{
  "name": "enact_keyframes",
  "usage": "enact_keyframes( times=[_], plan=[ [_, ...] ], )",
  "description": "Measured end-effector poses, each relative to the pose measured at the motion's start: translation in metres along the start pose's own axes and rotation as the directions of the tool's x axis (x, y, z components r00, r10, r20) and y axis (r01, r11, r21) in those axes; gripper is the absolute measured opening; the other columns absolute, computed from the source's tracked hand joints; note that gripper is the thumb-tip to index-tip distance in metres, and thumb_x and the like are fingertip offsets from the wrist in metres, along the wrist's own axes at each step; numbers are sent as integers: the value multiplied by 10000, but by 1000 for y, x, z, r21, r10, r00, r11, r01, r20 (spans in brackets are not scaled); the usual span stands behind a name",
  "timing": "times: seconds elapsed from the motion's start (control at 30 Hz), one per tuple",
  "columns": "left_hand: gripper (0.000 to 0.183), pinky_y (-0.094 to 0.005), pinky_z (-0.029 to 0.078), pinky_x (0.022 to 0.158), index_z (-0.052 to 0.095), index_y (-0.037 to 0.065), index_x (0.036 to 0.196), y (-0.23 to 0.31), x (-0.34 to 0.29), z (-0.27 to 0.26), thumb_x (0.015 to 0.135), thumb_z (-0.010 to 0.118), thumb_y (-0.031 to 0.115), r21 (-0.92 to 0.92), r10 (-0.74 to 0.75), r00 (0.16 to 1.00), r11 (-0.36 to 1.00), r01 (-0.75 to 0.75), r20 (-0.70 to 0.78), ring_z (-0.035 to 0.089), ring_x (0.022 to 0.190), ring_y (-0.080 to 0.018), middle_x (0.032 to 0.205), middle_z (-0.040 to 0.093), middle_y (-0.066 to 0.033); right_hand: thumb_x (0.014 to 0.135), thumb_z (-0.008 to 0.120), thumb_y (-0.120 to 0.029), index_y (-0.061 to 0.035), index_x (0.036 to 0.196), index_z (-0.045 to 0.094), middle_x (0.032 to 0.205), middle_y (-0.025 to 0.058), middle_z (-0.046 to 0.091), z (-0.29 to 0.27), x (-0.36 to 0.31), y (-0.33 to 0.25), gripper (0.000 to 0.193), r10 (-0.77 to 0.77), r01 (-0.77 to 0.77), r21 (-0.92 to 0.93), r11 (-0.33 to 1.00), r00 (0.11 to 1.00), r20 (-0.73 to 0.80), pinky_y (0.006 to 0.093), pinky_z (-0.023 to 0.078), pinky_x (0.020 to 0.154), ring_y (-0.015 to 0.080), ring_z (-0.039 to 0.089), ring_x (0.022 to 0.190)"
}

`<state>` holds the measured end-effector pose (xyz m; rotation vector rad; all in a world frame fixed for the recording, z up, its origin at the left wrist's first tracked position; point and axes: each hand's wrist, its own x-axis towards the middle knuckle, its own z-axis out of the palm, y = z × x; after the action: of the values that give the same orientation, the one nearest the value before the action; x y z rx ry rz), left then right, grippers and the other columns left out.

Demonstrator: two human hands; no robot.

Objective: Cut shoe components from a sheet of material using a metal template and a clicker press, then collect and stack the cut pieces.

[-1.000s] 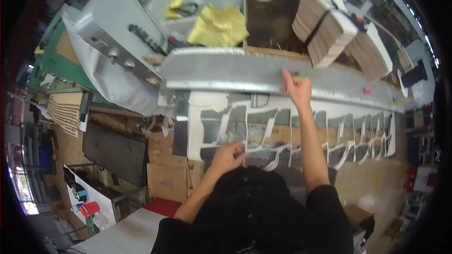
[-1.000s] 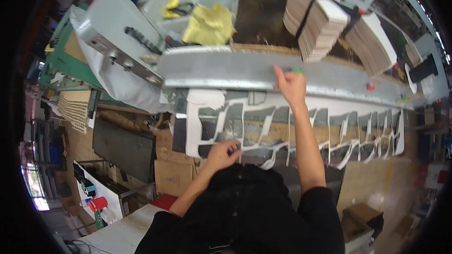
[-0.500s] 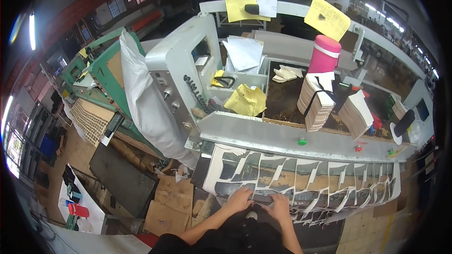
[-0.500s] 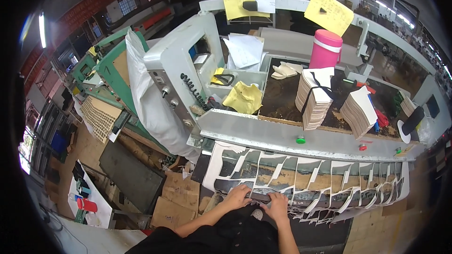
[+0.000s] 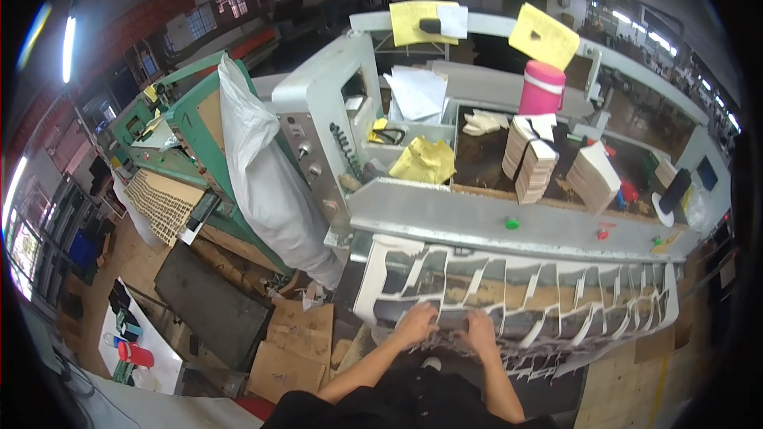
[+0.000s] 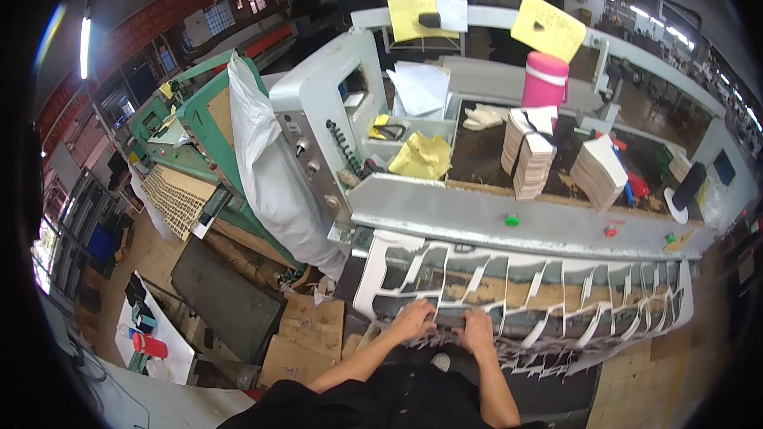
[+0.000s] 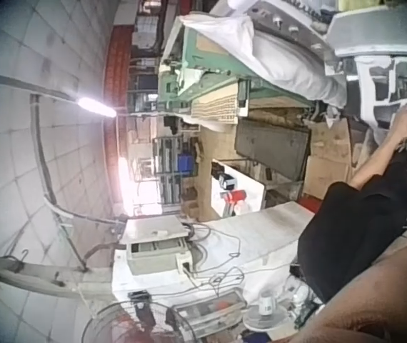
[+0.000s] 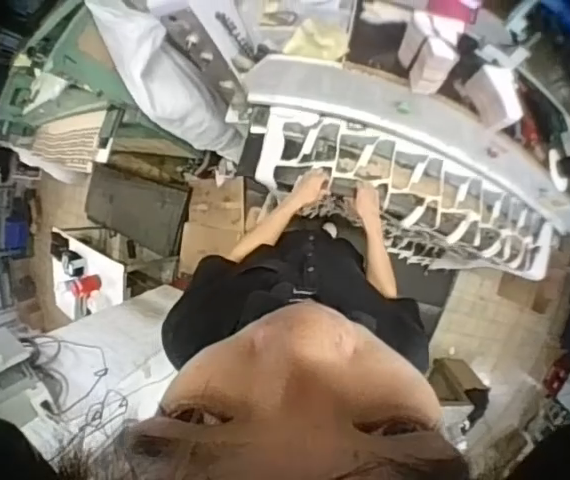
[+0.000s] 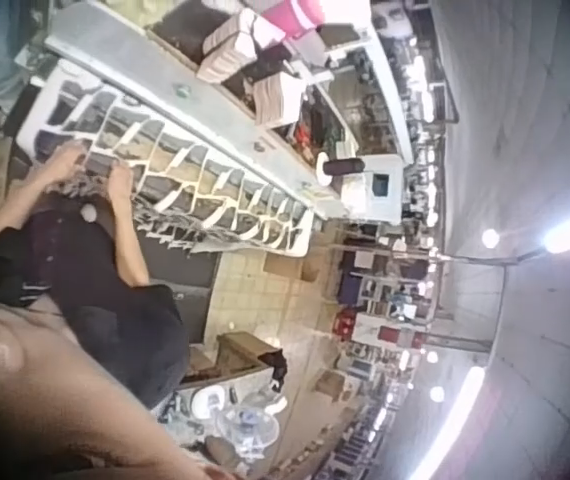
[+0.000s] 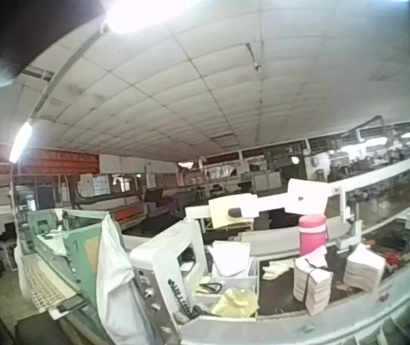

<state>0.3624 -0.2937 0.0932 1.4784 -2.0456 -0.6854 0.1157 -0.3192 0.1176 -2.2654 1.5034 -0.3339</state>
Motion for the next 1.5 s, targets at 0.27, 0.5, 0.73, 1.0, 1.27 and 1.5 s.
enact_keyframes(
  times=[0.27, 0.5, 0.73, 1.0, 1.27, 1.5],
  plan=[
    [681, -450, 539, 1011, 690, 4, 1267, -5, 26, -31, 868, 825, 540, -83, -122, 980, 990, 110, -160, 678, 1228, -383, 1312, 706, -236, 795, 879, -534, -64, 1106, 821, 777, 136, 772, -61, 61, 4, 566, 215, -236, 212, 948, 969, 121, 431, 609, 730, 355, 771, 768],
    [1127, -593, 190, 1302, 279, -81, 1648, -3, 41, 25, 962, 543, 773, 411, -25, 995, 912, -16, 95, 231, 1624, -426, 1727, 272, -285, 746, 851, -559, -54, 1509, 529, 1516, 499, 365, 23, 153, 3, 969, 334, -334, -4, 943, 942, -15, 531, 577, 1009, 584, 663, 1155],
    [967, -556, 247, 1292, 351, -25, 1639, 6, 15, 18, 986, 635, 629, 197, -43, 998, 979, 49, -38, 327, 1582, -430, 1690, 362, -268, 815, 837, -17, -18, 1535, 458, 1383, 164, 624, -9, 69, 38, 814, 271, -252, 943, 216, 944, 190, 423, 529, 1067, 286, 638, 1254],
    [485, -497, 524, 1050, 616, 15, 1440, 23, 63, 8, 1050, 650, 301, -288, -225, 973, 936, 204, -42, 667, 1210, -434, 1313, 695, -260, 867, 855, -345, -94, 1513, 542, 1456, 98, 621, -28, -36, -5, 761, 213, -379, 805, 457, 925, 314, 442, 473, 1107, 228, 581, 1327],
    [745, -531, 485, 1028, 456, 5, 1538, -39, 70, -57, 893, 786, 182, 170, -263, 799, 896, 410, -541, 576, 1246, -441, 1398, 565, -272, 812, 868, -177, -156, 1202, 815, 1546, 273, 498, -70, 47, 18, 394, -82, 96, -99, 990, 987, 136, 531, 420, 1199, 498, 496, 1403],
    [869, -532, 435, 1161, 382, 25, 1601, 18, 74, 22, 891, 819, 274, -99, -10, 971, 995, -14, -239, 547, 1352, -471, 1459, 563, -285, 926, 676, -124, -190, 1279, 786, 1622, 297, 448, -7, 50, 114, 375, 2, -29, -130, 991, 979, -202, 626, 208, 1296, 514, 383, 1519]
  ],
)
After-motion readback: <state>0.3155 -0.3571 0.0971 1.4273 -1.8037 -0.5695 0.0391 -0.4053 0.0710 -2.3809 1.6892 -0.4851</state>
